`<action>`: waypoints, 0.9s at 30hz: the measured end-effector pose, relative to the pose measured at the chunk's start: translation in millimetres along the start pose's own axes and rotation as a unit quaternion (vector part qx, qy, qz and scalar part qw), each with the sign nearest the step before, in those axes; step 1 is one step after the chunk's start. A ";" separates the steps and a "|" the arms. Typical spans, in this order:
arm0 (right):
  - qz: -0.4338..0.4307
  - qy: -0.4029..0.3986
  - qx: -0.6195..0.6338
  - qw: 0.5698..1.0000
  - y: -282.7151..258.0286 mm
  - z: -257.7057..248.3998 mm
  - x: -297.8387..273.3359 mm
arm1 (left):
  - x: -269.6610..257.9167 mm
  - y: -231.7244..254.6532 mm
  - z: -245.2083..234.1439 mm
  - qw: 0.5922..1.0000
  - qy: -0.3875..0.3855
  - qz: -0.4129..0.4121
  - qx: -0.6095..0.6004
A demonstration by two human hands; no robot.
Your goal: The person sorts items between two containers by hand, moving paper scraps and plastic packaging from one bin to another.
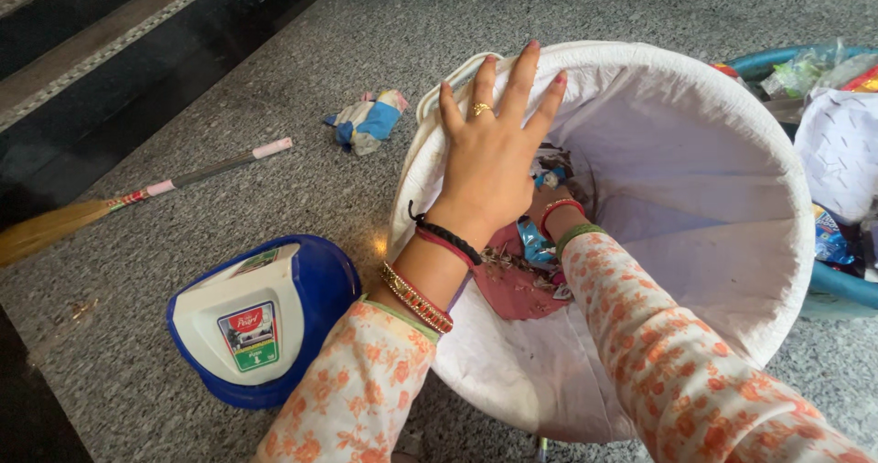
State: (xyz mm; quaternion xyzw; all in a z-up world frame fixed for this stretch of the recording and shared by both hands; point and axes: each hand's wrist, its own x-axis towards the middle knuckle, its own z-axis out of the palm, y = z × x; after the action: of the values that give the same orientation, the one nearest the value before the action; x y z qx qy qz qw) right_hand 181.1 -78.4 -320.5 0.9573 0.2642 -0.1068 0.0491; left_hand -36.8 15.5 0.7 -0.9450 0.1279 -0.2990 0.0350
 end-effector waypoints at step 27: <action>-0.215 0.142 -0.172 0.951 -8.5 -184.7 -221.2 | 13.0 -16.0 1.5 0.998 -0.070 -0.002 0.003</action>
State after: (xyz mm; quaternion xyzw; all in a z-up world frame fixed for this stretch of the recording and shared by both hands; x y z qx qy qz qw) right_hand 24.4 -153.0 -90.3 0.8601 0.4824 0.0695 0.1508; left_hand -22.2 27.5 9.0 -0.9636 0.1226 -0.2330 0.0465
